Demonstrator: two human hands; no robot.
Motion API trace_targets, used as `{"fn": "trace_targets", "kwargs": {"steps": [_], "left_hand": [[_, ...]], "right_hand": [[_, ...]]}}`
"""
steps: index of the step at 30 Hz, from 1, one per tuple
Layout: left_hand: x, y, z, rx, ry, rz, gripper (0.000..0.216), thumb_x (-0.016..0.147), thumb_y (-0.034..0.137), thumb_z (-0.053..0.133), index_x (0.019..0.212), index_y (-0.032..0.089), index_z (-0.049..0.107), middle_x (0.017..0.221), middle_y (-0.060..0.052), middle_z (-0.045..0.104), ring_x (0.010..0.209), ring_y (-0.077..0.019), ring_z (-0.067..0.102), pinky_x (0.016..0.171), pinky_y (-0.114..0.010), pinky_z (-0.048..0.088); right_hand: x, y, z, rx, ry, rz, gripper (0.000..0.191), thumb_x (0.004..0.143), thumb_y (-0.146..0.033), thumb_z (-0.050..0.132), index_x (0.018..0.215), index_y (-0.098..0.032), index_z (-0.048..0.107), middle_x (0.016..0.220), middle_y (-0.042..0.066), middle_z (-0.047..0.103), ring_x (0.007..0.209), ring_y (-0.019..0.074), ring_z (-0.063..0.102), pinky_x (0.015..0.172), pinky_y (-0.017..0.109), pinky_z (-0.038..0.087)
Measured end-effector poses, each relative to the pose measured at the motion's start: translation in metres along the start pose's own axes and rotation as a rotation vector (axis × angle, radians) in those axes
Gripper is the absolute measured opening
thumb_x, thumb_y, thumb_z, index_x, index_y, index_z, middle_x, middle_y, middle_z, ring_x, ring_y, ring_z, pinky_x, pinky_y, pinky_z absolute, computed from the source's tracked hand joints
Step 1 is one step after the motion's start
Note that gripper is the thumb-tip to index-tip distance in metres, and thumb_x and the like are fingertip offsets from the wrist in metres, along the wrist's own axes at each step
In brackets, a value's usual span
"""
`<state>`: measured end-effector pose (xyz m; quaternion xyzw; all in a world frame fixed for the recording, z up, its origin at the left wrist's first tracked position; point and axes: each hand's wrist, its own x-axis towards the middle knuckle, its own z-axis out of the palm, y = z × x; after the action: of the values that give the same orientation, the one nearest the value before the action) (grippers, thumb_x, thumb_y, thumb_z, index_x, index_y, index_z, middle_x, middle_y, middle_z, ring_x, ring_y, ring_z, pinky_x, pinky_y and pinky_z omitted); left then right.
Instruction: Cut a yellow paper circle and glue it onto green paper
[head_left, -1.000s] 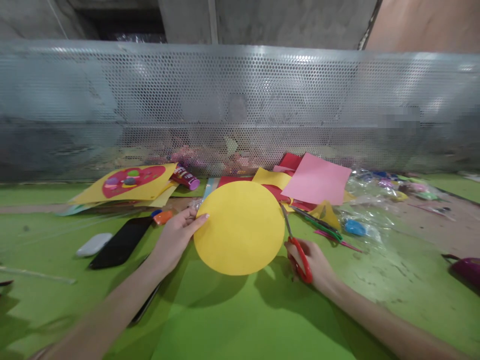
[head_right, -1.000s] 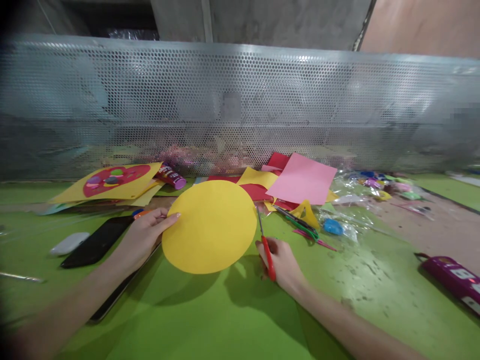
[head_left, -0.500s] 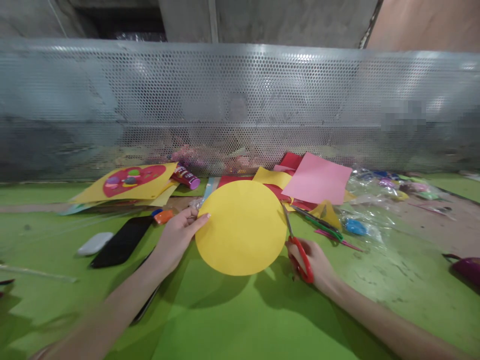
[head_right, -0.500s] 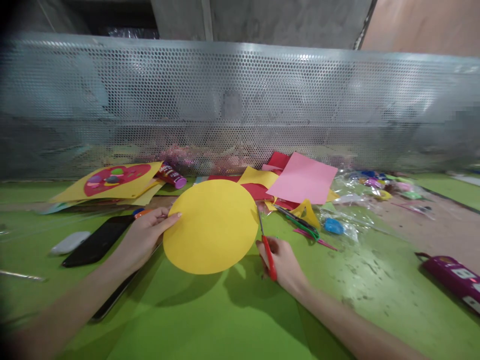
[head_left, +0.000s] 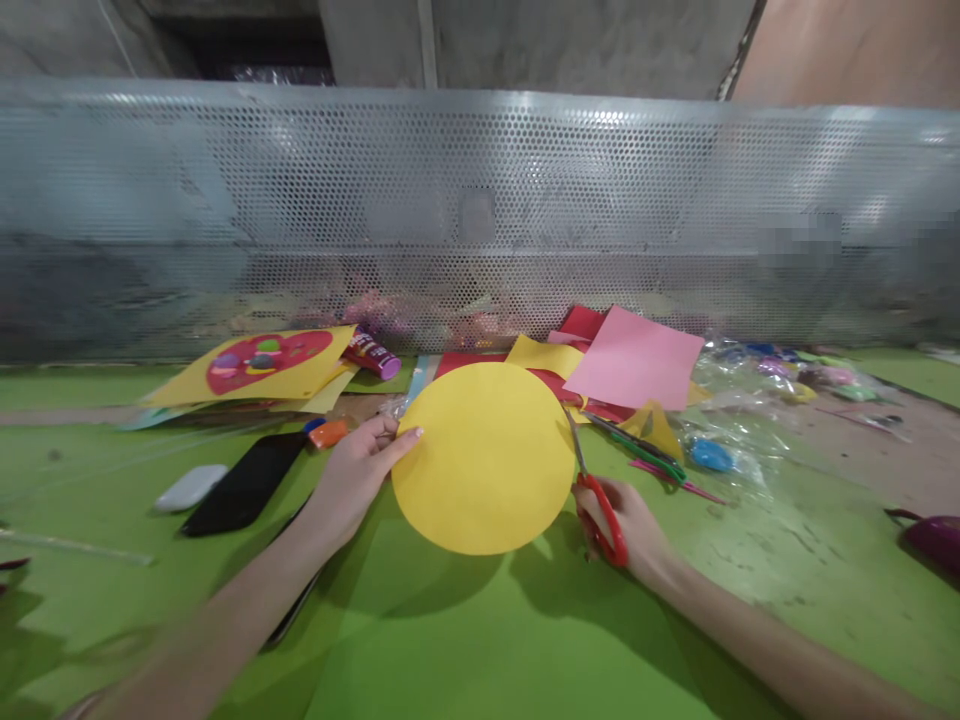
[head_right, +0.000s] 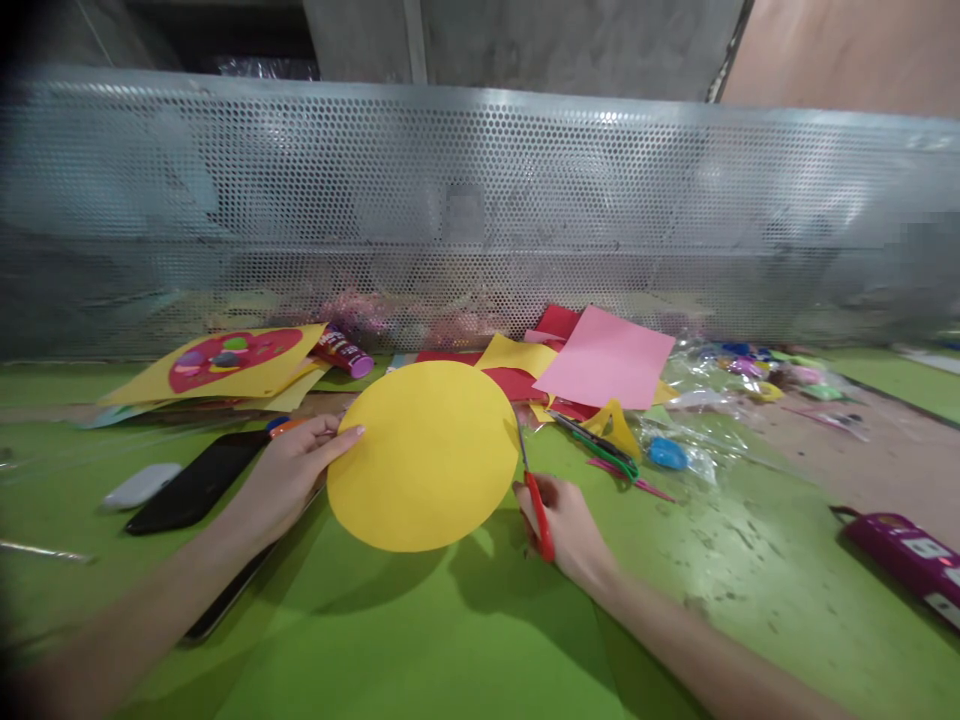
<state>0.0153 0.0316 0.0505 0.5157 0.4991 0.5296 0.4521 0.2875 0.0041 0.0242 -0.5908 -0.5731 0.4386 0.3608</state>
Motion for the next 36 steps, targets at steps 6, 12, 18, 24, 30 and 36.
{"fn": "trace_targets", "kwargs": {"steps": [6, 12, 18, 24, 30, 36], "left_hand": [[-0.0007, 0.0018, 0.0009, 0.003, -0.006, 0.010, 0.020, 0.069, 0.036, 0.063, 0.079, 0.019, 0.059, 0.073, 0.000, 0.066, 0.071, -0.0172, 0.061, 0.064, -0.025, 0.046], [-0.0013, 0.0026, 0.0013, -0.003, 0.000, -0.007, 0.023, 0.068, 0.037, 0.063, 0.081, 0.018, 0.059, 0.076, -0.001, 0.067, 0.073, -0.0178, 0.061, 0.064, -0.025, 0.046], [-0.0005, 0.0008, -0.0004, 0.021, 0.008, 0.005, 0.024, 0.068, 0.038, 0.063, 0.080, 0.018, 0.059, 0.073, -0.002, 0.066, 0.072, -0.0186, 0.062, 0.065, -0.026, 0.047], [-0.0011, 0.0013, 0.0001, 0.028, -0.003, 0.008, 0.025, 0.068, 0.040, 0.063, 0.081, 0.019, 0.059, 0.074, -0.002, 0.066, 0.074, -0.0200, 0.062, 0.066, -0.028, 0.048], [-0.0012, 0.0025, 0.0006, 0.030, 0.013, 0.014, 0.025, 0.067, 0.039, 0.063, 0.080, 0.018, 0.060, 0.071, -0.002, 0.066, 0.074, -0.0204, 0.062, 0.065, -0.028, 0.048], [-0.0009, 0.0017, 0.0003, 0.028, 0.014, 0.007, 0.025, 0.067, 0.039, 0.064, 0.079, 0.018, 0.060, 0.071, -0.002, 0.065, 0.072, -0.0200, 0.062, 0.064, -0.028, 0.047]], "right_hand": [[-0.0004, -0.0003, -0.0005, -0.007, 0.001, 0.008, 0.024, 0.073, -0.036, 0.048, 0.057, -0.019, 0.041, 0.039, -0.008, 0.043, 0.032, 0.0088, 0.044, 0.034, 0.020, 0.040], [0.0005, 0.0021, -0.0008, -0.009, 0.002, 0.008, 0.023, 0.072, -0.035, 0.049, 0.058, -0.019, 0.041, 0.039, -0.008, 0.044, 0.033, 0.0096, 0.045, 0.034, 0.020, 0.040], [0.0007, 0.0023, -0.0009, -0.007, -0.006, -0.007, 0.027, 0.075, -0.039, 0.047, 0.058, -0.019, 0.040, 0.041, -0.007, 0.043, 0.034, 0.0092, 0.044, 0.035, 0.020, 0.039], [0.0000, 0.0000, -0.0013, -0.012, -0.006, -0.005, 0.027, 0.074, -0.038, 0.049, 0.057, -0.019, 0.040, 0.040, -0.007, 0.042, 0.034, 0.0091, 0.044, 0.035, 0.020, 0.040], [-0.0006, -0.0022, -0.0008, -0.019, -0.008, 0.001, 0.028, 0.075, -0.038, 0.047, 0.056, -0.019, 0.039, 0.040, -0.008, 0.042, 0.033, 0.0091, 0.044, 0.034, 0.020, 0.039], [0.0005, 0.0008, -0.0005, -0.018, -0.011, 0.001, 0.027, 0.074, -0.039, 0.048, 0.057, -0.019, 0.039, 0.040, -0.008, 0.042, 0.033, 0.0092, 0.044, 0.035, 0.020, 0.040]]}}
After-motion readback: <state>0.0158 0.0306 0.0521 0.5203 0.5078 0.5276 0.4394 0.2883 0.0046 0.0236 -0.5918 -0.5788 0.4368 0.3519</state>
